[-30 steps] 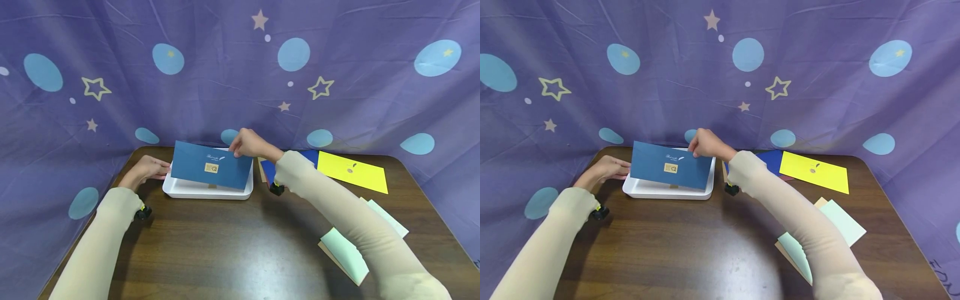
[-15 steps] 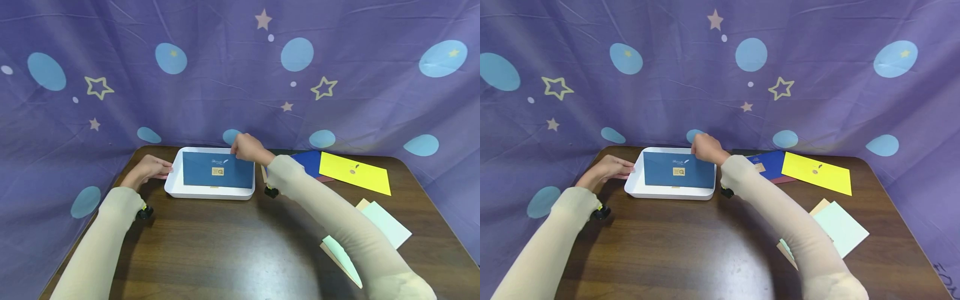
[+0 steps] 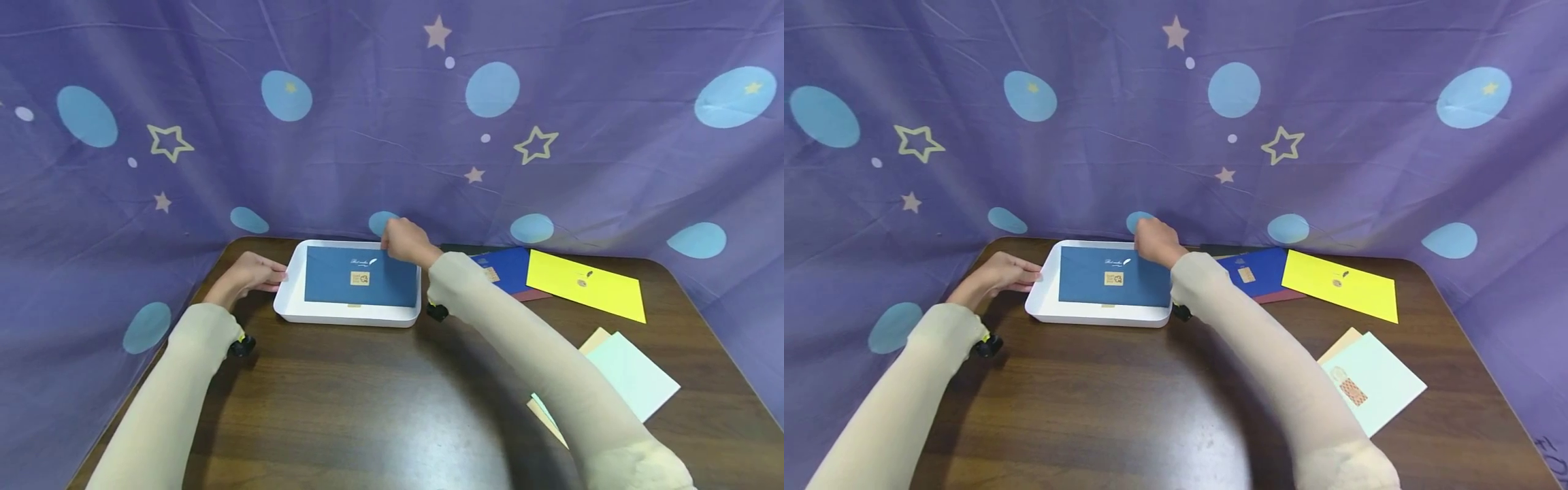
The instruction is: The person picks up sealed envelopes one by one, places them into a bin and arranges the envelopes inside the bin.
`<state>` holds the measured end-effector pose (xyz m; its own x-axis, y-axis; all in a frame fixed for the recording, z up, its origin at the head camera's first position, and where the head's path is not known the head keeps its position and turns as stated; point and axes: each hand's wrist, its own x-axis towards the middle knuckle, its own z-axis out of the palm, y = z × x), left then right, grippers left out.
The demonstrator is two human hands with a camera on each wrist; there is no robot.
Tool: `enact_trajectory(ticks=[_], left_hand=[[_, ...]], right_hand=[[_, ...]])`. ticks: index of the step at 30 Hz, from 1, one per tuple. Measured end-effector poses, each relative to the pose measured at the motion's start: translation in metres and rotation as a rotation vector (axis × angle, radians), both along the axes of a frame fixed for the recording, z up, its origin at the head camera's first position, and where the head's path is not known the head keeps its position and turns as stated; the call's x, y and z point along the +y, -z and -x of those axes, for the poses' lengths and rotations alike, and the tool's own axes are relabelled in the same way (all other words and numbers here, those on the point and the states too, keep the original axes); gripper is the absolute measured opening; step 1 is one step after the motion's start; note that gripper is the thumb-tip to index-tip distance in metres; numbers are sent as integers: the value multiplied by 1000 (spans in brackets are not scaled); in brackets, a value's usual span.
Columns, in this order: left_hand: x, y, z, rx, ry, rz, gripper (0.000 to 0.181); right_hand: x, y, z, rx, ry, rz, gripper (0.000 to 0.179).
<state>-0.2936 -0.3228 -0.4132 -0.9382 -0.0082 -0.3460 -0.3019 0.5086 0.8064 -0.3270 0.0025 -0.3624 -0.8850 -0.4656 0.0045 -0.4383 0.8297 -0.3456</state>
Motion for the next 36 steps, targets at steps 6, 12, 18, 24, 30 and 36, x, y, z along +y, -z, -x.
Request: enact_trajectory(ticks=[6, 12, 18, 24, 30, 36], left_hand=[[0, 1, 1, -4, -10, -6, 43], [3, 0, 1, -10, -23, 12, 42], [5, -3, 1, -13, -21, 26, 41], [4, -5, 1, -24, -21, 24, 41], [3, -3, 2, -38, -41, 28, 40], [1, -1, 2, -27, -41, -11, 41]], right_hand=[[-5, 9, 6, 0, 47, 3, 29], [-9, 18, 10, 2, 84, -7, 27], [-9, 25, 14, -30, 121, -2, 26], [-7, 32, 18, -49, 141, 17, 24], [-10, 36, 19, -58, 127, -4, 24], [-14, 39, 19, -69, 102, -24, 21]])
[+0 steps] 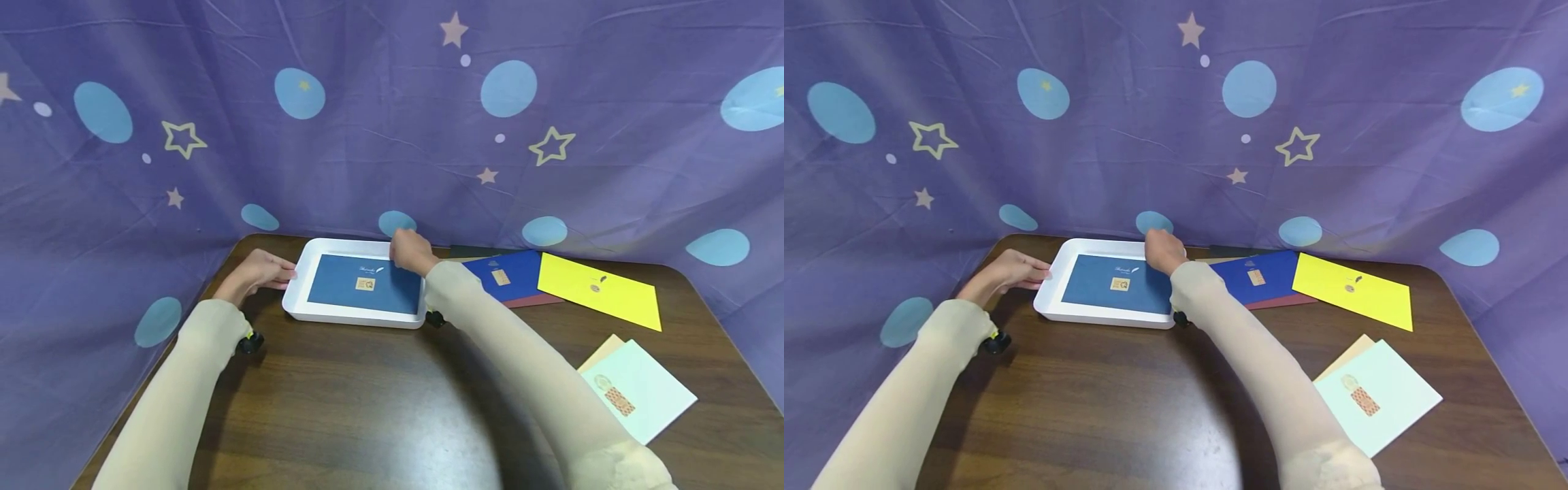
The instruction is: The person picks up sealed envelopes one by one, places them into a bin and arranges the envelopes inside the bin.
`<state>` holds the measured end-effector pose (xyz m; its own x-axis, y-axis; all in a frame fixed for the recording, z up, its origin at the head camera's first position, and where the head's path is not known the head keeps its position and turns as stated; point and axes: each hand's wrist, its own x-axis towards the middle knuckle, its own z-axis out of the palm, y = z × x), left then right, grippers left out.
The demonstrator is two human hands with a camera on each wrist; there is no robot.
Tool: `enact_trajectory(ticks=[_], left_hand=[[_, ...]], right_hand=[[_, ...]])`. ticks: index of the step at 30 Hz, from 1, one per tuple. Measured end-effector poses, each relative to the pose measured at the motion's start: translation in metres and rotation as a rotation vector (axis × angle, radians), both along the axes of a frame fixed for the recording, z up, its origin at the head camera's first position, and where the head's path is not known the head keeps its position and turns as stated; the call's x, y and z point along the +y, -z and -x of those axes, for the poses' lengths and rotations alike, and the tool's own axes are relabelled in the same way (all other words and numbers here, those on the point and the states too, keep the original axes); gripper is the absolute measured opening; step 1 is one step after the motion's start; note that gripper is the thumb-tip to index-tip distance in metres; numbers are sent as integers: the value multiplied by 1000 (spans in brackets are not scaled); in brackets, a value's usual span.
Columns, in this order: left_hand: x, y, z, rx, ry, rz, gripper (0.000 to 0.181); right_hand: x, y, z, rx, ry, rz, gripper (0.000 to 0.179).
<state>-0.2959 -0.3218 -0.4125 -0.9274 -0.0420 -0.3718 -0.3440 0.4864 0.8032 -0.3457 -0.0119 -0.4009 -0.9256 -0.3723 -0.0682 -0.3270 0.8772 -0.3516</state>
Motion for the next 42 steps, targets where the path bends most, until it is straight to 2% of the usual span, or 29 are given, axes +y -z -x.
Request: enact_trajectory(ticks=[8, 16, 36, 39, 42], left_hand=[[0, 0, -1, 10, 13, -20, 41], [0, 1, 0, 8, 12, 6, 40], [0, -1, 0, -1, 9, -8, 41], [0, 0, 0, 0, 11, -10, 41], [0, 0, 0, 0, 10, -6, 40]], right_hand=[[-2, 5, 3, 2, -13, -1, 22], [-3, 8, 4, -25, -16, -8, 23], [-5, 7, 5, -59, -32, -10, 19], [-6, 7, 8, -50, -30, -15, 24], [-7, 7, 9, -37, -30, -16, 37]])
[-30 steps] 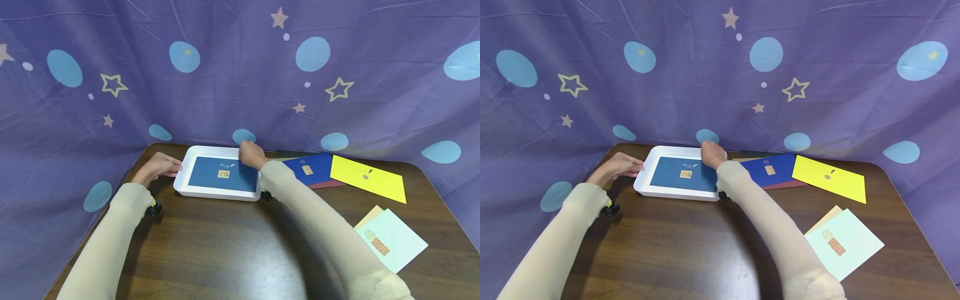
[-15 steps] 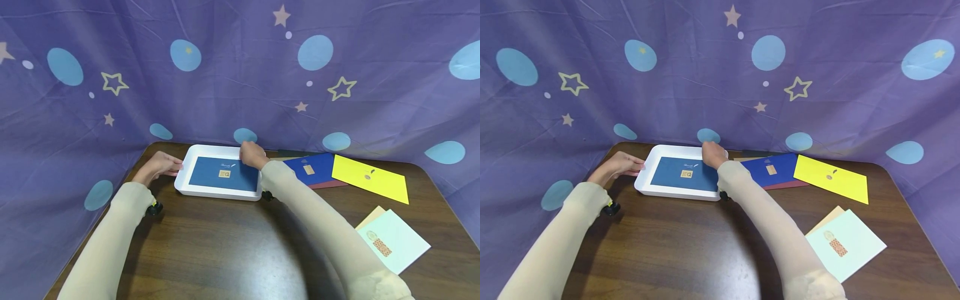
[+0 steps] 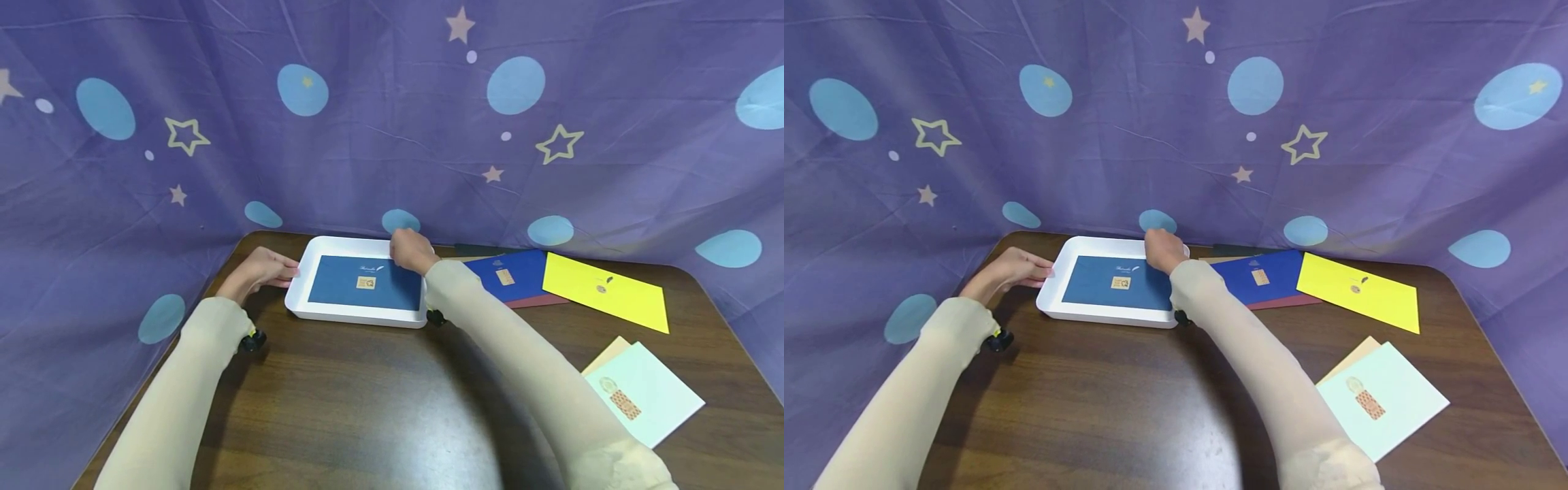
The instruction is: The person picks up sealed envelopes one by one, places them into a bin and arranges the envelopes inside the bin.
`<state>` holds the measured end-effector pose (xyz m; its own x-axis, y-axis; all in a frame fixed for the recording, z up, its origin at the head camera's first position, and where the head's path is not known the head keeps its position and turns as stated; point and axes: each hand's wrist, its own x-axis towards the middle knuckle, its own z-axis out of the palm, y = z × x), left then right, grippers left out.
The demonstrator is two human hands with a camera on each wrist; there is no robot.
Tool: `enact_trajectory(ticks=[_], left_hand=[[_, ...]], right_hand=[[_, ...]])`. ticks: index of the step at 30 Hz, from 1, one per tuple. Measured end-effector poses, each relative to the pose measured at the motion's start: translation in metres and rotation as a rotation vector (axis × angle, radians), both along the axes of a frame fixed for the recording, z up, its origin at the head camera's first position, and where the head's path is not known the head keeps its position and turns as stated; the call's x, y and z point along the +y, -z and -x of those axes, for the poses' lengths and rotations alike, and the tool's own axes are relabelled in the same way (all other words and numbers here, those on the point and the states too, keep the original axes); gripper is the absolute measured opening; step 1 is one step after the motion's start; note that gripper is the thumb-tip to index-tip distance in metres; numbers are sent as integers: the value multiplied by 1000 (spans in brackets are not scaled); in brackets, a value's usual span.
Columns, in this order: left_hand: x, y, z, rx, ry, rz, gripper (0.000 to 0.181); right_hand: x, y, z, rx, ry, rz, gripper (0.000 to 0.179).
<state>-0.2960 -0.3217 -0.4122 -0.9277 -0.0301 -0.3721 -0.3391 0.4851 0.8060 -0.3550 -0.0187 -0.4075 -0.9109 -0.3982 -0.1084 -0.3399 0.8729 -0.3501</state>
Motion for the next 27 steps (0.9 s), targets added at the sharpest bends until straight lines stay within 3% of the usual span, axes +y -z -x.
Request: enact_trajectory(ticks=[5, 12, 15, 23, 27], left_hand=[[0, -1, 0, -8, -10, 16, 41], [0, -1, -2, -7, -13, 23, 42], [2, 0, -1, -12, -14, 26, 41], [3, -2, -1, -22, -16, 91, 39], [2, -3, 0, -23, -20, 78, 40]], right_hand=[[1, -2, 2, 10, 5, 6, 46], [5, -11, -4, 13, 5, 5, 14], [11, -17, -7, 12, -10, -6, 16], [36, -46, -15, 37, -114, -33, 18], [54, -60, -23, 21, -183, -46, 16]])
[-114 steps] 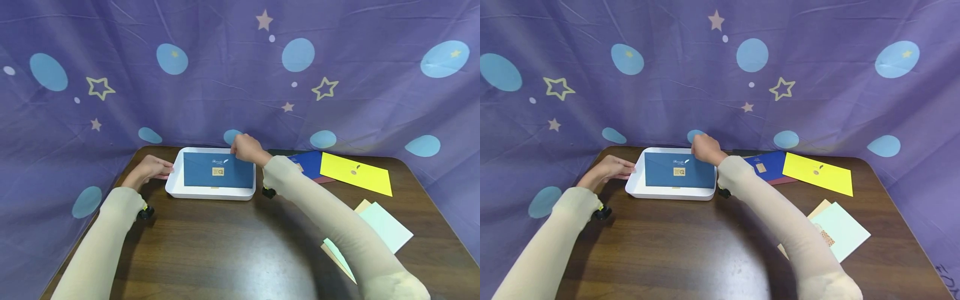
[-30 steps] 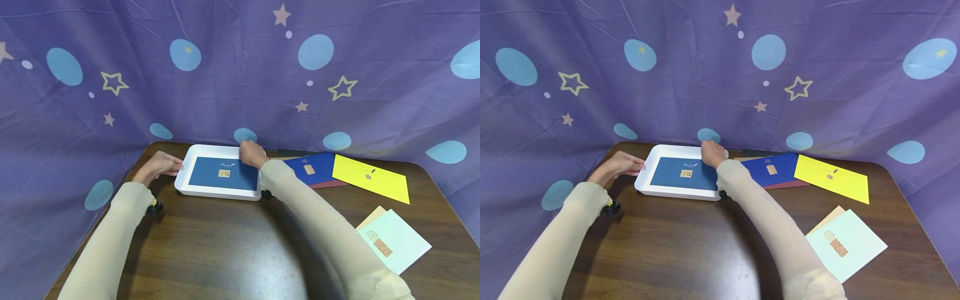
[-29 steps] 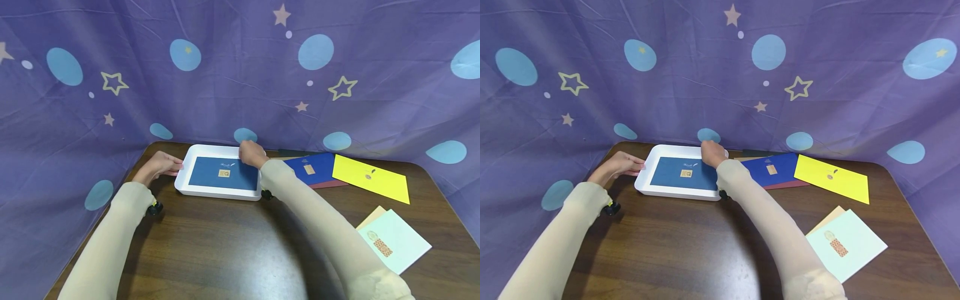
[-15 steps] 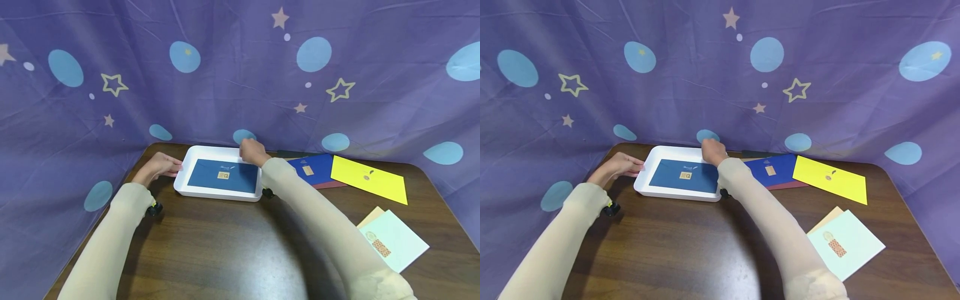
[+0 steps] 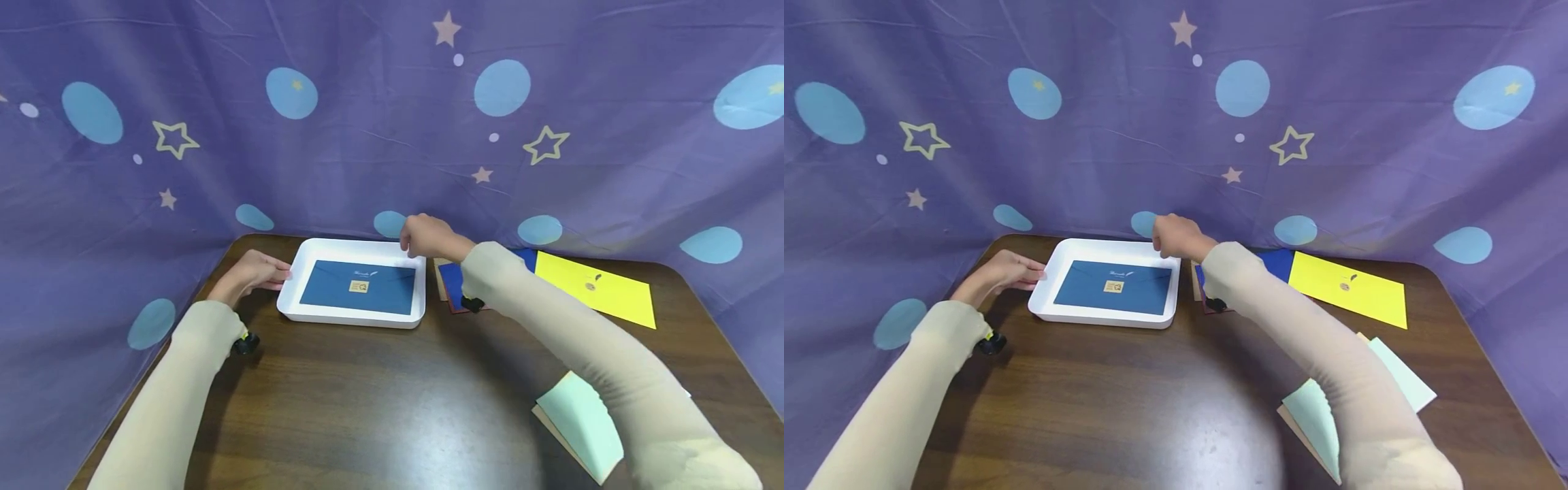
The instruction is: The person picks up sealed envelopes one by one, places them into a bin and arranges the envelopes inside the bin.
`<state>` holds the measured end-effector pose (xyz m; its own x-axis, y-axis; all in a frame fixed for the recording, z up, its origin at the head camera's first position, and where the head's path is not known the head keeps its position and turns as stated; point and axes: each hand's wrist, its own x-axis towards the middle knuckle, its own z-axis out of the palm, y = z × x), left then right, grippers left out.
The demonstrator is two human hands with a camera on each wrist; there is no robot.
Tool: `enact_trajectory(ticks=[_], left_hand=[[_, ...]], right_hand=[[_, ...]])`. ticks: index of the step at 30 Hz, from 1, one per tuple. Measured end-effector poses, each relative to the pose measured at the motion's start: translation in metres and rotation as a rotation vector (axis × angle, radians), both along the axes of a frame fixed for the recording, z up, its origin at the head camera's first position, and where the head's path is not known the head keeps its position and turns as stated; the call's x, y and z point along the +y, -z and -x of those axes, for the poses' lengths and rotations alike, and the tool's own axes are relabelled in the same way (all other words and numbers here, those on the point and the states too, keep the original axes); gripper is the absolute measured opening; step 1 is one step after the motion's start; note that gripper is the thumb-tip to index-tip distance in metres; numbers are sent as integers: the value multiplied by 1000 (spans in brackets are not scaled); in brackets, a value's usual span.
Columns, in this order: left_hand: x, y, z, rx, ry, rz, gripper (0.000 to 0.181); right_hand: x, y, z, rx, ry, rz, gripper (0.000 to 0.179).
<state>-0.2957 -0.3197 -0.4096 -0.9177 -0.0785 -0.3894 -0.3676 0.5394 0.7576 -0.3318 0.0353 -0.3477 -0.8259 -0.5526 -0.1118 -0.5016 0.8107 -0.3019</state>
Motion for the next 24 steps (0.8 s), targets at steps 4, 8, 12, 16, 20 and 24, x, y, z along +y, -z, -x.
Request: enact_trajectory(ticks=[4, 8, 12, 16, 20, 24], left_hand=[[-2, 0, -1, 2, 0, -8, 41], [-4, 1, -1, 7, 8, -4, 42], [-5, 1, -1, 3, 18, -7, 43], [-5, 1, -2, 3, 23, 1, 44], [-3, 0, -1, -2, 16, 12, 43], [-1, 0, 0, -5, 16, 17, 43]], right_hand=[[23, -10, -14, -8, -106, -10, 14], [50, -17, -31, -19, -221, -7, 13], [79, -20, -51, -58, -272, -22, 13], [105, -17, -72, -100, -297, -48, 17], [129, -8, -93, -141, -330, -94, 21], [149, 2, -111, -195, -341, -148, 21]])
